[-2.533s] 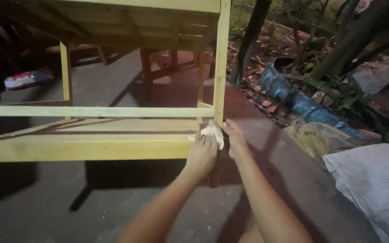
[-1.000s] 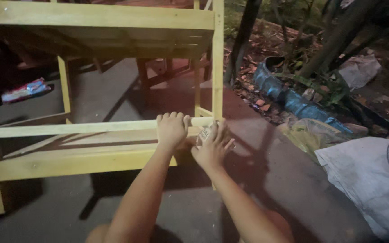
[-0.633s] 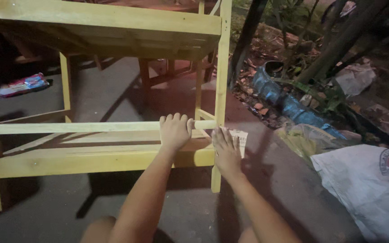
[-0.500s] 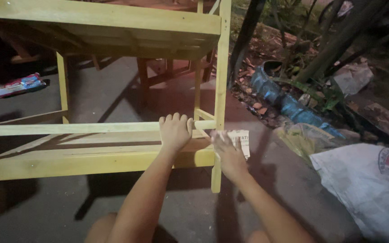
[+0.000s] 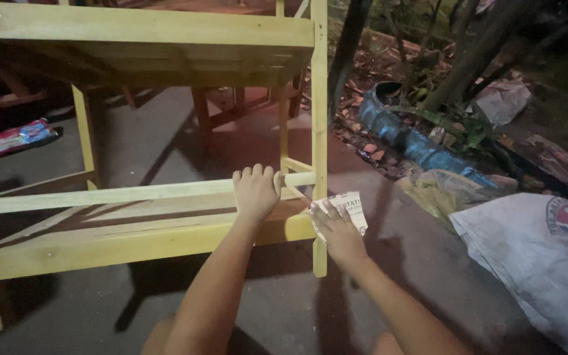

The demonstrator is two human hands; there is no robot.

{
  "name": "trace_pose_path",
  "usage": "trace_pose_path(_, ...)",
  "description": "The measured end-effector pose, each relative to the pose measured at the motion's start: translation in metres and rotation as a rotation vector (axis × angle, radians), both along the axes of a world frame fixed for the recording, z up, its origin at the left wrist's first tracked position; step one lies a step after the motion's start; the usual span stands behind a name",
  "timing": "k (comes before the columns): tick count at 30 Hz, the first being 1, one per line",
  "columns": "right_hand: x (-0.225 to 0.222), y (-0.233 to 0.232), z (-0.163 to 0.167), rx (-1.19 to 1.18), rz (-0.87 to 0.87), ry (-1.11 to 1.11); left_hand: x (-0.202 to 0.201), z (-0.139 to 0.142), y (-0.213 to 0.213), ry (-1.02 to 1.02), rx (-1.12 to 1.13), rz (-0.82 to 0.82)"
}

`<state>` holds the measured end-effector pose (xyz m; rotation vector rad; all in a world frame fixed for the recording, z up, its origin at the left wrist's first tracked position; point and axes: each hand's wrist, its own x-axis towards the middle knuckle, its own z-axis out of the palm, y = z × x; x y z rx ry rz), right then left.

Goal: The person kneels on the ground sanding an upside-down wooden chair frame with sandpaper, rubbing the seat slats, rails and legs, and occasionally steadying the frame with the other hand while working over different surfaces.

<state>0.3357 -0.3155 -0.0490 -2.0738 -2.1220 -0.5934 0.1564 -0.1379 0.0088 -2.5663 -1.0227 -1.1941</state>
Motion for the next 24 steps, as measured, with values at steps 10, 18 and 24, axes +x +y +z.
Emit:
trace_pose_path(10,-0.008,-0.011,0.009,0.115,0.063,0.179,-0.003,-0.002,-0.002,0.085,-0.056,-0.018)
trace_pose_path(18,-0.002,-0.002,0.011,0.106,-0.066,0.011,-0.009,0.005,-0.002,0.129,-0.089,-0.066)
trace_pose_path(24,-0.006,-0.011,0.008,0.076,0.024,-0.013,-0.011,0.009,-0.007,0.13,-0.053,-0.048)
